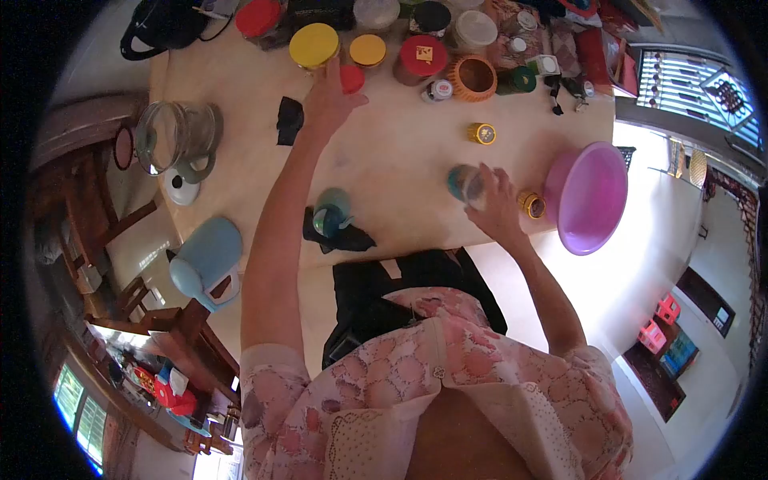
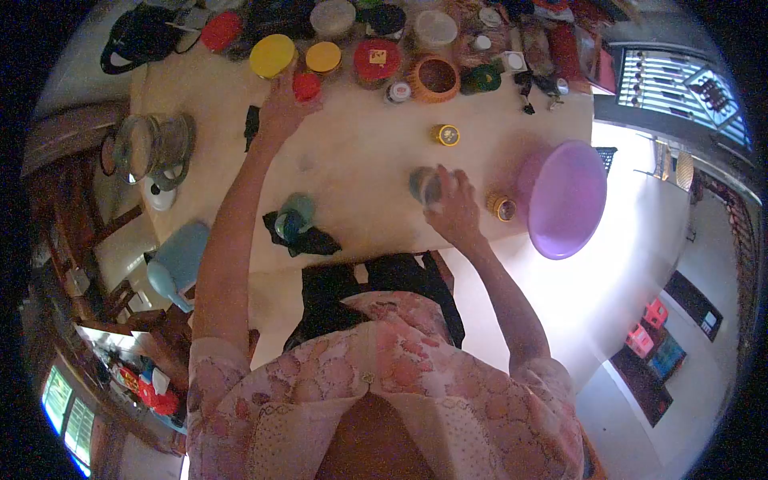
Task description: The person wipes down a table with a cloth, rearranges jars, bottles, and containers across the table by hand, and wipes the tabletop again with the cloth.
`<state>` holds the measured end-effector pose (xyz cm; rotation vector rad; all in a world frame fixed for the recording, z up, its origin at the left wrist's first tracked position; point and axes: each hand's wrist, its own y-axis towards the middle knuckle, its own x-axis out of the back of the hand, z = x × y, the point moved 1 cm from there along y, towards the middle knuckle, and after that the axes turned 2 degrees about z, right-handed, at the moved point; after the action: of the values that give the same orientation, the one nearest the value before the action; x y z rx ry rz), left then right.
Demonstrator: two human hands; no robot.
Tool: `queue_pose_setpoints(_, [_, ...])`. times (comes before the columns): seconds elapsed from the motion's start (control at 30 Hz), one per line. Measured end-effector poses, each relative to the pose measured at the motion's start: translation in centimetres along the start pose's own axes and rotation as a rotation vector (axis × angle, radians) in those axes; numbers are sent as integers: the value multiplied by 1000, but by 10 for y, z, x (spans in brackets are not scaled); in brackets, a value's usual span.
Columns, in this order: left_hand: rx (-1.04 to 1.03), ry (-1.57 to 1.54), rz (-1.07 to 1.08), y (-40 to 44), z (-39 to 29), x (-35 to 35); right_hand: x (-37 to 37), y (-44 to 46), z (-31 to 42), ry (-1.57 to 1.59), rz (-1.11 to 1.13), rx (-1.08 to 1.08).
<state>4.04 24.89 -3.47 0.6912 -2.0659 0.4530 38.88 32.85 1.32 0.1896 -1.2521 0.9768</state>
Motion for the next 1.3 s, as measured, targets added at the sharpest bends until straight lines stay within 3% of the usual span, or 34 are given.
queue_pose_setpoints(0.13, [46,-9,55,-44,21,10,-8,68,56,18,-92,204])
queue_pose_setpoints(0.47, [199,-155,83,-178,63,30,-36,180,118,-89,-156,269])
queue_pose_setpoints(0.53, [68,-63,169,-200,52,28,-35,183,123,-72,-128,253])
queue_pose_setpoints(0.63, [71,153,338,-227,30,22,-40,184,130,-72,-126,241])
queue_pose_setpoints(0.77, [157,112,484,-229,16,14,-45,187,129,-80,-149,284])
queue_pose_setpoints(0.9, [112,109,335,-233,31,-12,-34,175,135,-105,-89,250])
queue_pose_setpoints(1.1, [68,8,133,-210,27,4,-27,126,116,-94,-260,309])
queue_pose_setpoints(1.3, [79,-5,-119,-112,52,35,-51,70,68,-7,-78,194])
